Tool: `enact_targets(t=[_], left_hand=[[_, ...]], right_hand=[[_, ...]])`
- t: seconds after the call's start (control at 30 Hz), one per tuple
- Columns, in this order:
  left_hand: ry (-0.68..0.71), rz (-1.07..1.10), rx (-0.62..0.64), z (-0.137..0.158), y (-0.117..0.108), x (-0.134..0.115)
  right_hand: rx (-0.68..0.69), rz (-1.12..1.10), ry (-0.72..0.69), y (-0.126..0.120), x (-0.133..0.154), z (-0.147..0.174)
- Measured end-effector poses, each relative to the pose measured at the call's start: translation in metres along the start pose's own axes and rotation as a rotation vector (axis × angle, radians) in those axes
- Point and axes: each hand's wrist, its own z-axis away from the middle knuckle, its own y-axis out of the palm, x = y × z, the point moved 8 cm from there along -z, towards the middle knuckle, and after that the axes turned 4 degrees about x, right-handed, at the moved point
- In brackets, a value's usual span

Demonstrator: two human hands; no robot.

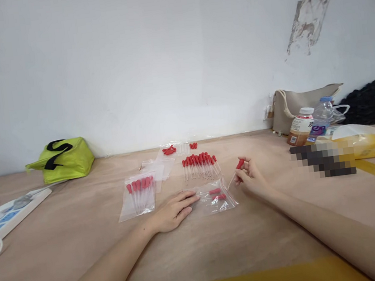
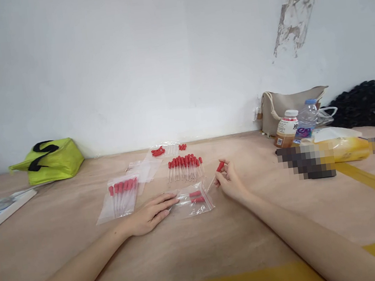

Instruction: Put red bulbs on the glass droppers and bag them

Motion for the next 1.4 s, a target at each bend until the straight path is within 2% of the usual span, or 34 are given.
enact_targets(t=[0.3, 0.47, 0.6, 0.67, 0.83, 1.0, 1.07, 1.13, 1.27, 1.4], left_hand=[[0.004, -0.005, -0.009, 0.0, 0.0, 0.0], [0.007, -0.001, -0.012, 0.0, -0.001, 0.0], [0.014, 0.005, -0.024, 0.0, -0.001, -0.001], [0.013, 0.007, -0.022, 0.0, -0.001, -0.001], [-0.001, 0.016, -0.024, 0.0, -0.002, -0.001], [-0.018, 0.033, -0.052, 0.001, -0.006, -0.003], [-0.008, 0.035, -0.053, 0.001, -0.006, -0.004], [0.002, 0.033, -0.055, 0.001, -0.006, -0.005], [0.014, 0.031, -0.066, 0.001, -0.007, -0.005], [0.013, 0.032, -0.067, 0.001, -0.007, -0.004]], right_hand=[[-0.055, -0.03, -0.051, 0.002, 0.009, 0.002], [-0.008, -0.069, 0.02, 0.015, 0.0, 0.008], [-0.138, -0.11, 0.094, 0.006, -0.01, 0.009], [-0.156, -0.11, 0.164, 0.003, -0.016, 0.01], [-0.005, -0.012, 0.289, 0.008, -0.018, 0.014], [0.231, 0.289, 0.196, 0.022, -0.009, 0.017], [0.293, 0.34, 0.16, 0.028, -0.01, 0.018], [0.297, 0.359, 0.127, 0.031, -0.011, 0.018], [0.215, 0.385, 0.077, 0.03, -0.007, 0.016], [0.316, 0.474, 0.011, 0.036, 0.005, 0.018]])
